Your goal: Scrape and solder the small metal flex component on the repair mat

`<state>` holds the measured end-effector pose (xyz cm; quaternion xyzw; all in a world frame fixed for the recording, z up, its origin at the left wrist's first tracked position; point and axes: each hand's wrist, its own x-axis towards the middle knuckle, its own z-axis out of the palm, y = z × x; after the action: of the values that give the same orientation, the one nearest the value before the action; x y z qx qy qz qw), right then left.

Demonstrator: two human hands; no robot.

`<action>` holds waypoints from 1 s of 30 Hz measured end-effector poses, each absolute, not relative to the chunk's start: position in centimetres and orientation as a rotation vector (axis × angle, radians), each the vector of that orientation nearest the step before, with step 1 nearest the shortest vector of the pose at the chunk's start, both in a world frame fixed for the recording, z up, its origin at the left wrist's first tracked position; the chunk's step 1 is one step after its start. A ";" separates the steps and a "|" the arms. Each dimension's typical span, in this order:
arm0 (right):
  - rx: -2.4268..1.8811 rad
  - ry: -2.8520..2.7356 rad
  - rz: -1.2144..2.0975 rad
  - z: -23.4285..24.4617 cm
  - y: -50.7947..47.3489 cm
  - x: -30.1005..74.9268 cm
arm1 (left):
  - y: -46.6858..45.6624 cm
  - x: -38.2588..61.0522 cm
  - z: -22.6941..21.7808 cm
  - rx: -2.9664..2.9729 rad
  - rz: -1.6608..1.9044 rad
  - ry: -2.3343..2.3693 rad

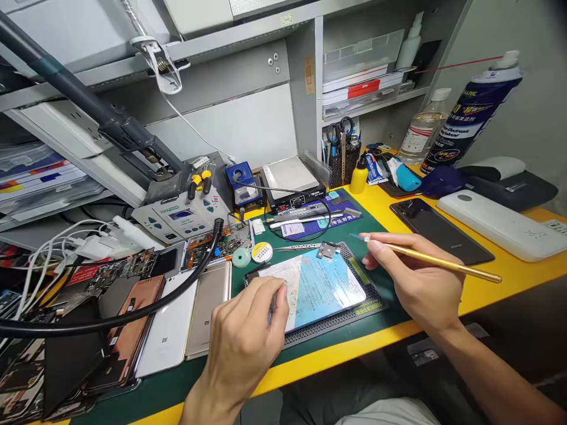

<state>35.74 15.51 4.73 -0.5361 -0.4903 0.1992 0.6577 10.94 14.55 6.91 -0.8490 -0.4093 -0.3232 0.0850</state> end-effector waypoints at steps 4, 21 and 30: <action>-1.188 -1.083 0.563 4.8 15.8 36.1 | 14.3 10.2 7.4 -2.552 -1.128 -1.322; -0.802 -1.318 2.034 11.4 20.3 34.0 | 17.3 12.5 10.1 -2.312 -0.833 -0.637; -0.812 -1.412 1.872 11.7 22.6 34.0 | 18.9 13.6 10.4 -2.382 -1.161 -0.830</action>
<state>34.04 22.56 11.70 -0.3097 -0.5384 0.7135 0.3242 13.62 18.93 10.40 -0.8436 -0.2939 -0.4113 0.1813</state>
